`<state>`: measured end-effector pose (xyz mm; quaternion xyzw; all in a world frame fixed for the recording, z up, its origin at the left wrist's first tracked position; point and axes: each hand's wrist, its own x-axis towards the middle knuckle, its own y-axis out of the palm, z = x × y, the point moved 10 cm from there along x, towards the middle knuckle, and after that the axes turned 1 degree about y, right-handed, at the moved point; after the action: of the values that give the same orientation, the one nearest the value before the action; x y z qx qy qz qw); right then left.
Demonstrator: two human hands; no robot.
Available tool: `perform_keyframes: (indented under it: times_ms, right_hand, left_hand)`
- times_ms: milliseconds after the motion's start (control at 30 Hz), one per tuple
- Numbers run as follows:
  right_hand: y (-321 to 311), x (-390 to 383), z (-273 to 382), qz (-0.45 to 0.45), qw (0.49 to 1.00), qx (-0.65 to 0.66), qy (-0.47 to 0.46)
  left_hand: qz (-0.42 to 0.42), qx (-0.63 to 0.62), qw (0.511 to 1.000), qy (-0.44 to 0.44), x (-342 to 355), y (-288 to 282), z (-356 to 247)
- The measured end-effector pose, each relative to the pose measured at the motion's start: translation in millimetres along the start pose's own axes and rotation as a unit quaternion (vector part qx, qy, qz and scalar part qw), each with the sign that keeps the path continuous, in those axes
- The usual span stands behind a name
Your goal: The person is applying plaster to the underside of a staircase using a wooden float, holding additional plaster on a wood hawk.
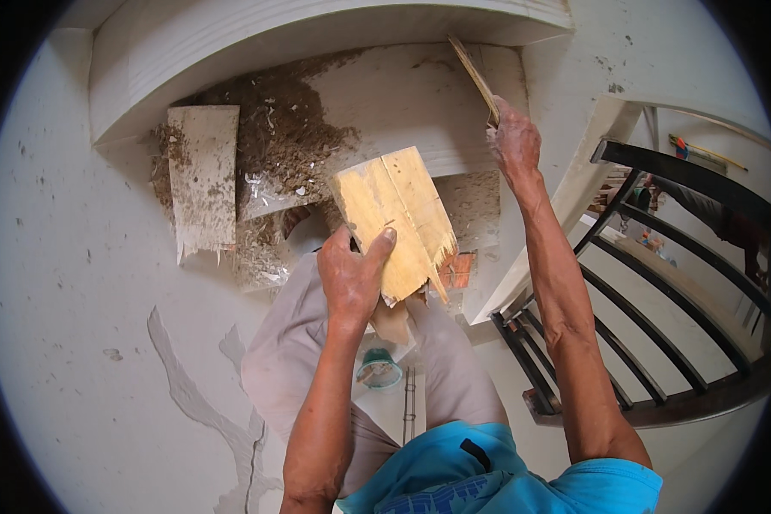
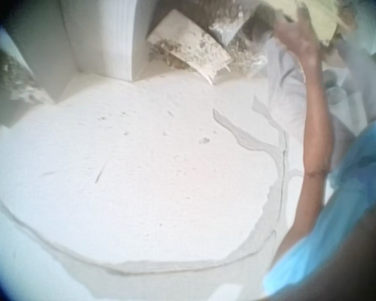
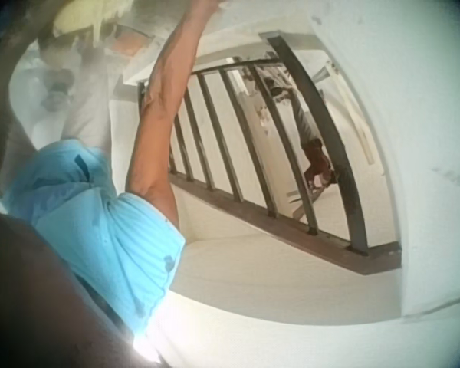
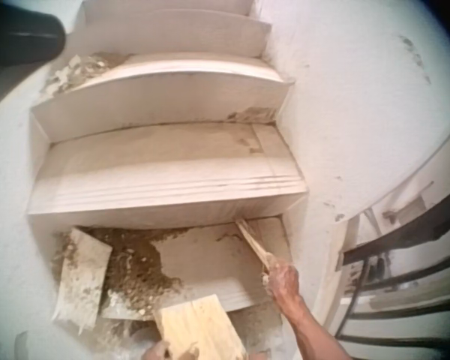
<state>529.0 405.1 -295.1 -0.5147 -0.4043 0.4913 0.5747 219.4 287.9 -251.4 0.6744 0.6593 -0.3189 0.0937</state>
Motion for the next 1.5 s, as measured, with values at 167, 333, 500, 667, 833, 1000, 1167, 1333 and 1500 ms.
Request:
perform_keyframes:
  times_ms: [167,333,500,667,833,1000,1167,1333,1500]
  right_hand:
    - [13,-6,43,0.043,0.997,0.021,-0.053]
    - [4,-18,112,0.082,0.970,0.093,-0.207]
    - [-7,-9,78,0.051,0.987,0.065,-0.136]
    - [-1,12,78,0.003,0.983,0.016,-0.184]
    - [6,24,85,-0.026,0.976,0.019,-0.214]
    - [21,28,144,0.053,0.972,-0.012,-0.227]
    - [16,26,166,0.017,0.970,0.021,-0.241]
    - [20,29,173,0.084,0.970,-0.013,-0.230]
    - [16,27,172,0.066,0.968,-0.028,-0.242]
  left_hand:
    - [-0.032,-0.043,0.998,0.018,0,-5,-1]
    - [-0.038,-0.014,0.999,0.020,-5,-14,-9]
    - [-0.065,-0.029,0.997,0.014,-2,-19,1]
    - [-0.066,-0.032,0.997,0.006,-1,-16,13]
    - [-0.068,0.036,0.997,0.008,0,-21,13]
    - [-0.086,0.000,0.996,0.006,-2,-24,7]
    - [-0.097,-0.021,0.995,-0.008,0,-27,14]
    - [-0.130,0.011,0.991,0.004,-1,-38,3]
    - [-0.151,0.017,0.988,0.008,-5,-47,-9]
